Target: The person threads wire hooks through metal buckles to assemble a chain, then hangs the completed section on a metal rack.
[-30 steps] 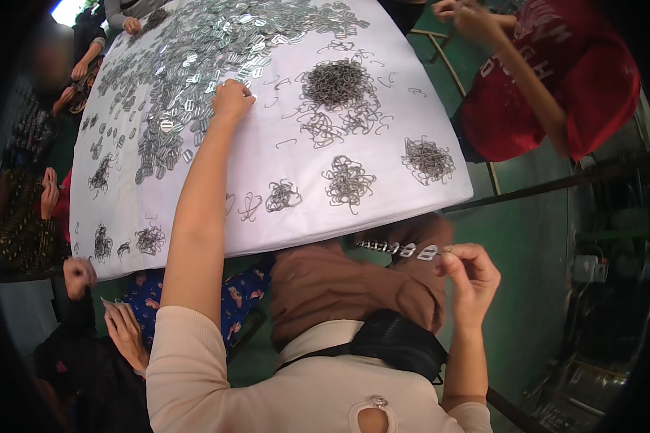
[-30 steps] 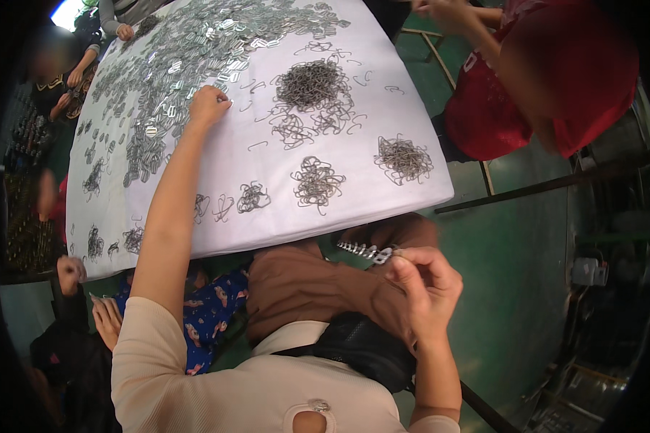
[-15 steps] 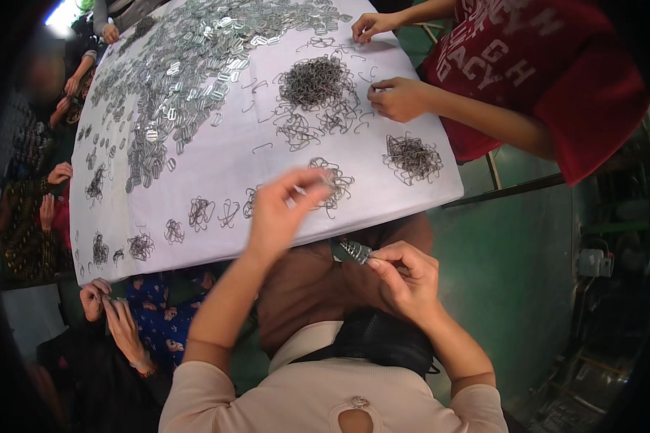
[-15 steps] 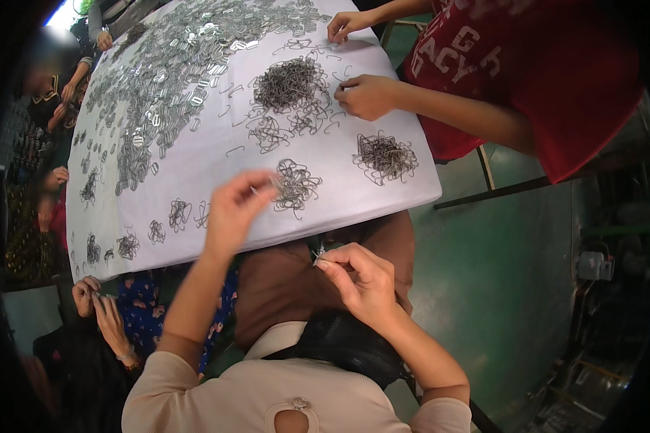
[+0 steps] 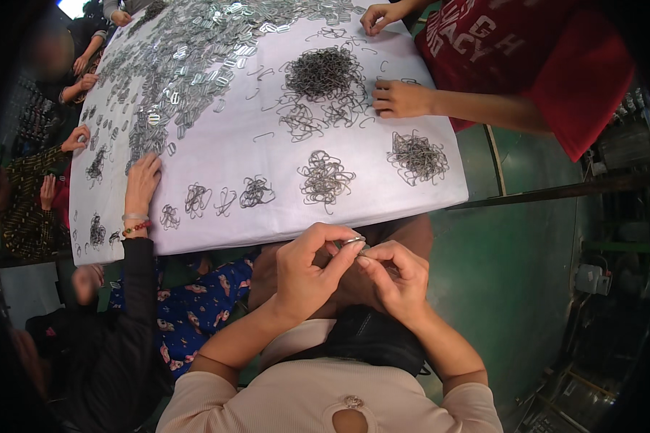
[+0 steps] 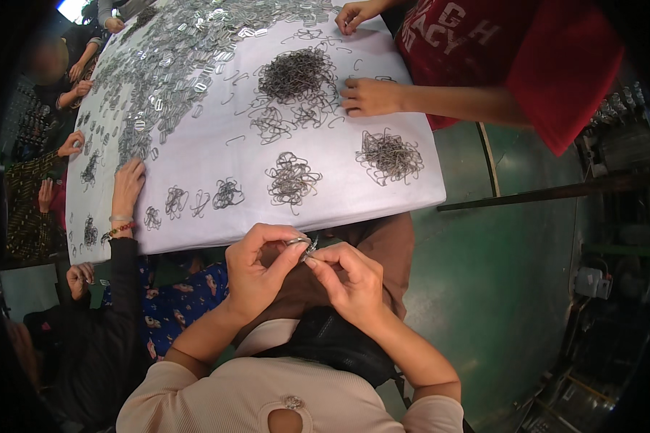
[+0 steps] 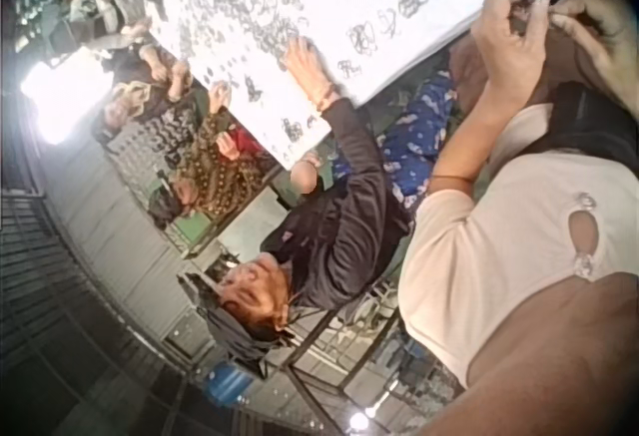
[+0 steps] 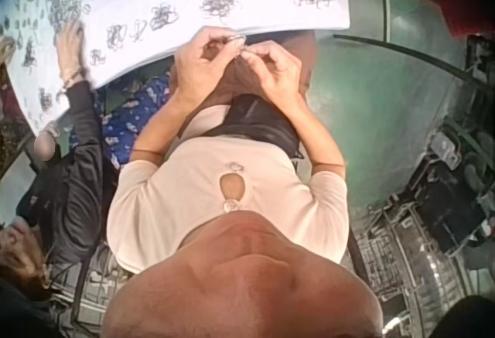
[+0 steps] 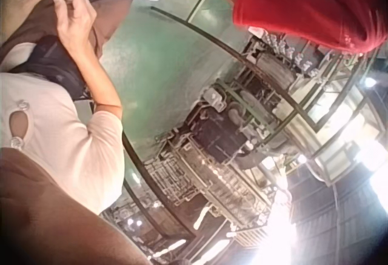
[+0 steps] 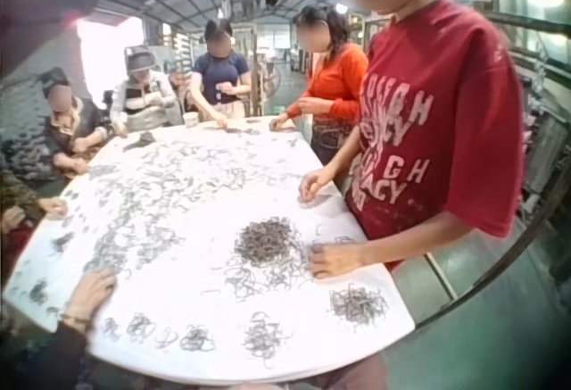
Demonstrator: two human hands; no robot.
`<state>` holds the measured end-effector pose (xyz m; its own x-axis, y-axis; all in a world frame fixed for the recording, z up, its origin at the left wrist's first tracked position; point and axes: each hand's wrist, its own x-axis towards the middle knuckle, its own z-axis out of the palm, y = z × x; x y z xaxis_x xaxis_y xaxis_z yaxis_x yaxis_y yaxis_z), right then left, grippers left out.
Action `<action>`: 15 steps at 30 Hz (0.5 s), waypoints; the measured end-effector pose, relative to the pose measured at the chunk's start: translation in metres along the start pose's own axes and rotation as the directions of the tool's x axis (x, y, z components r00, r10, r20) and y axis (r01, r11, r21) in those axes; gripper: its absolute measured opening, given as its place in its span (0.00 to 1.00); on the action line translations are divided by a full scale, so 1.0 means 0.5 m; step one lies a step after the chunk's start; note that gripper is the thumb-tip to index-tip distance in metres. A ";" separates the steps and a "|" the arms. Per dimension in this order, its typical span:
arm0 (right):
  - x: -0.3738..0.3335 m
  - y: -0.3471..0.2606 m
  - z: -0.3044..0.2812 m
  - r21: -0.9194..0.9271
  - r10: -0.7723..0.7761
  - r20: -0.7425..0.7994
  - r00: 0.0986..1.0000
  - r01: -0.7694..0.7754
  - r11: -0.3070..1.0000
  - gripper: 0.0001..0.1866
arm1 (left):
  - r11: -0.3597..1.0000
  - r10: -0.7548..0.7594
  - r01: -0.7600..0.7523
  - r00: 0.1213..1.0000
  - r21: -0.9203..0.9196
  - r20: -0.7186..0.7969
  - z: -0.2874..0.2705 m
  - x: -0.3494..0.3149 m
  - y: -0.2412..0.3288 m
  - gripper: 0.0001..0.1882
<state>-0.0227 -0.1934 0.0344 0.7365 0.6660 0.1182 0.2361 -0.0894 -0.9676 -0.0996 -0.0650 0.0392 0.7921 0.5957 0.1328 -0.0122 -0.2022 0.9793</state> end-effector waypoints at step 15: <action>0.014 0.025 -0.019 -0.087 -0.083 0.121 0.989 0.093 0.992 0.06 | 0.988 0.151 -0.151 0.986 -0.007 0.068 -0.005 -0.003 -0.018 0.08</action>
<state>-0.0087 -0.1968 0.0250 0.6325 0.7557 0.1700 0.3581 -0.0908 -0.9292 -0.1023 -0.0621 0.0304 0.8206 0.5043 0.2689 -0.1361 -0.2845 0.9490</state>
